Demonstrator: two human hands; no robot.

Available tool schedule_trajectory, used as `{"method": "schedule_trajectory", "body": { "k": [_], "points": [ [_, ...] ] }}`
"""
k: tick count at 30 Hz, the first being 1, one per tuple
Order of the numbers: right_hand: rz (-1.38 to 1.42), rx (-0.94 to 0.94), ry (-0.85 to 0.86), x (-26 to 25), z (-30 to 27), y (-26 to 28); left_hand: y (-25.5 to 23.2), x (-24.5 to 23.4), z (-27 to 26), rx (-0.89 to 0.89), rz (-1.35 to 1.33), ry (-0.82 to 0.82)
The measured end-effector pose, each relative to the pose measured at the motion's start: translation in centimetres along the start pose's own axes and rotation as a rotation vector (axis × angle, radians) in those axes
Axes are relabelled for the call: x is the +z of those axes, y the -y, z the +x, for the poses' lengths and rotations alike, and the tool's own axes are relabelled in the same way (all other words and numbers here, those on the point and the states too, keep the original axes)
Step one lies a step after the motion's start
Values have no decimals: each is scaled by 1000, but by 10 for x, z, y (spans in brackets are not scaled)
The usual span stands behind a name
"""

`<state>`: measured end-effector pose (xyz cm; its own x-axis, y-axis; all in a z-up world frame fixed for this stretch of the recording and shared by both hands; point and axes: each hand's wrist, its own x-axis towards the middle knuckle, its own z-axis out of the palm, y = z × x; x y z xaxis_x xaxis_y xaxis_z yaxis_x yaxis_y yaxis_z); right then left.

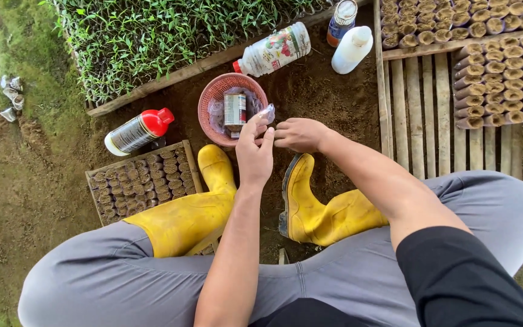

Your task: The person sits cross-legged on the ground and fills small brown seedling pots with soil by hand. They place the filled pots into a wooden tray and occasionally reach for a small packet from a nearby pink bowl.

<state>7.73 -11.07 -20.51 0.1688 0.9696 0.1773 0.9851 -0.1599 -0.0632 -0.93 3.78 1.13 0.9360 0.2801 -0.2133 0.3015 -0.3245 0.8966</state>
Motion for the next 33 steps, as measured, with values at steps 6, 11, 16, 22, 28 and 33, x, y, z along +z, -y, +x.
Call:
{"method": "schedule_trajectory", "body": {
  "k": [6, 11, 16, 22, 28, 33],
  "points": [
    [-87, -235, -68, 62, 57, 36, -4, 4, 0, 72, 38, -5],
    [17, -63, -59, 58, 41, 33, 11, 10, 7, 84, 21, -9],
    [89, -36, 96, -8, 31, -3, -4, 9, 3, 76, 25, -7],
    [173, 139, -148, -59, 20, 8, -16, 12, 1, 94, -44, -37],
    [68, 318, -29, -56, 11, 56, -42, 13, -9, 101, -101, -70],
    [103, 378, 177, -75, 40, 83, -37, -2, -7, 122, -60, -144]
  ]
}}
